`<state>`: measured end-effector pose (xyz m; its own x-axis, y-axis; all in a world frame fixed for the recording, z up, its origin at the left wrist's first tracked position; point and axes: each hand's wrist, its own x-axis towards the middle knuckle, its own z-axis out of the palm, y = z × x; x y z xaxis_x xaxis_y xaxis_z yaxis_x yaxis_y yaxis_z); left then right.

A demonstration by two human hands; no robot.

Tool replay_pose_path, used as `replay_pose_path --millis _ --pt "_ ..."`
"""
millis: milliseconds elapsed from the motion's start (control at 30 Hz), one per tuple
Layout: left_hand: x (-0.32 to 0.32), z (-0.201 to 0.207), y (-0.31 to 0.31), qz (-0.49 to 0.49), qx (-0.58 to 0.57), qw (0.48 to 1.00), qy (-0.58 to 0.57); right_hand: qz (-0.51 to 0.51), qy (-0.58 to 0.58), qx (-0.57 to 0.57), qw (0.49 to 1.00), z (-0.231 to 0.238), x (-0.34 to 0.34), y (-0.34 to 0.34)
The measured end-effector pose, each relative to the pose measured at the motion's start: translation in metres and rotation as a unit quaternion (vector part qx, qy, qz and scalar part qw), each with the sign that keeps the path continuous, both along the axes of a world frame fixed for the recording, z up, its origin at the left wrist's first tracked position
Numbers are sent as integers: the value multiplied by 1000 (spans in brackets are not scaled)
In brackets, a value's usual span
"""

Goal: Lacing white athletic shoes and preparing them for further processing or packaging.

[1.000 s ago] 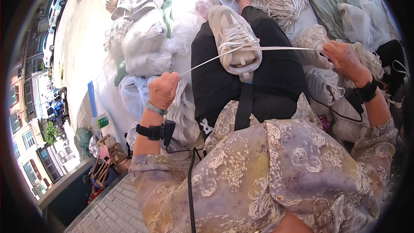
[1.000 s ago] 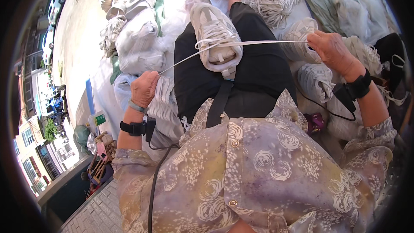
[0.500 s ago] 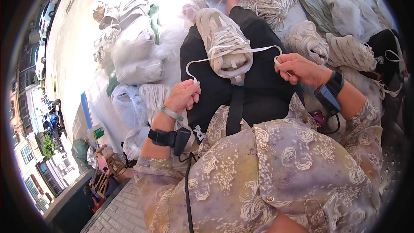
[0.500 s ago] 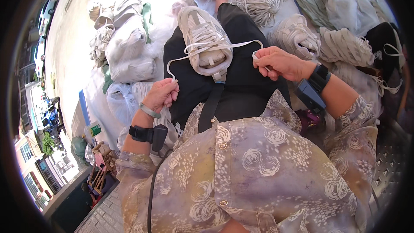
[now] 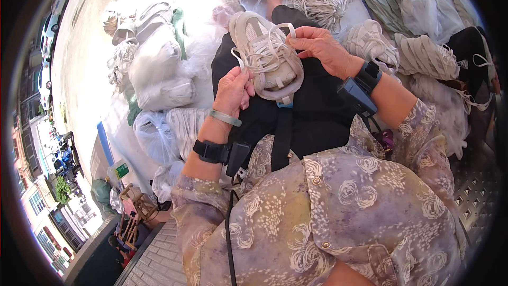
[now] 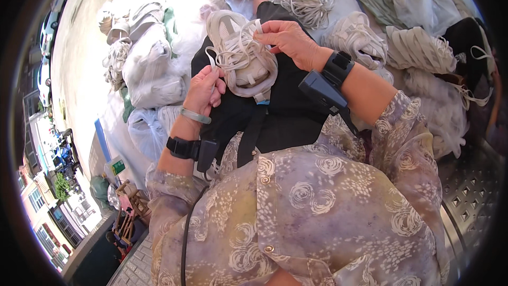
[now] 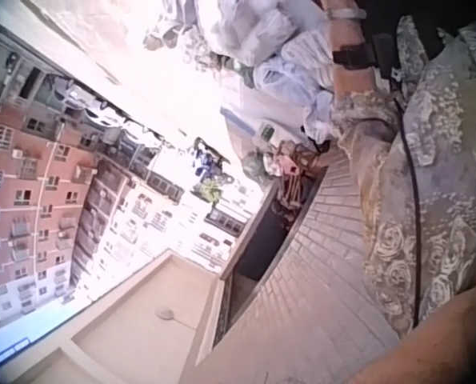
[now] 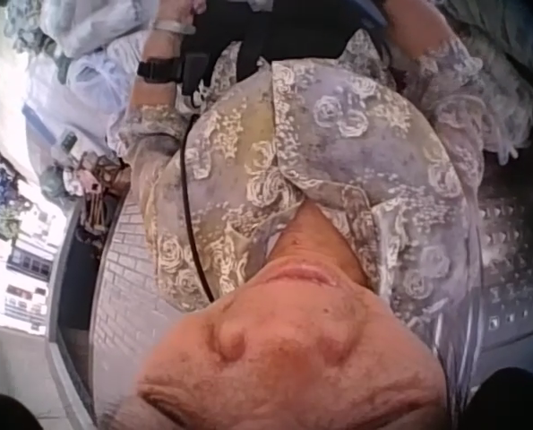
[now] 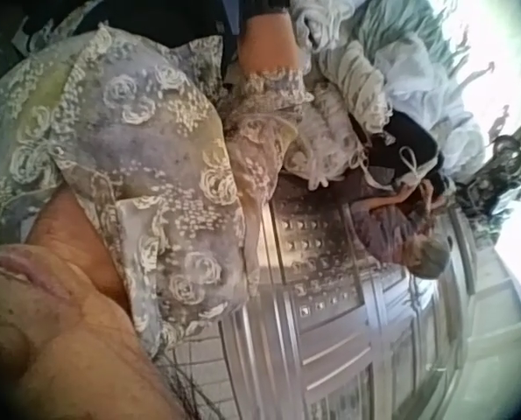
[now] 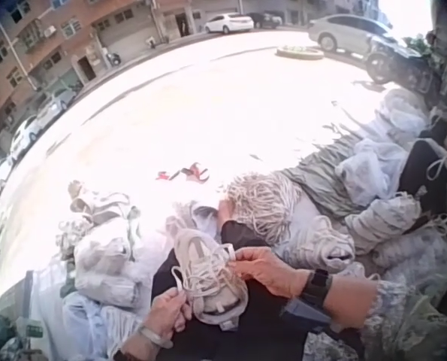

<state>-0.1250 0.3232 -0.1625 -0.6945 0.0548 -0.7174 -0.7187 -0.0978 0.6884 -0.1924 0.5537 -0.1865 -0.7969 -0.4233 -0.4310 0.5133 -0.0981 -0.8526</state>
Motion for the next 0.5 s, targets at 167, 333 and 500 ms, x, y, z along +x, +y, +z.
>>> replay_pose_path --millis 167,333,500 --pt "11 2 -8 -12 6 999 -29 -42 25 37 998 -8 13 11" --pt "16 6 -5 -3 -18 1000 -21 -120 23 -5 993 -16 18 3" --pt "17 8 -13 -53 -94 992 59 -117 50 -7 992 -23 20 0"
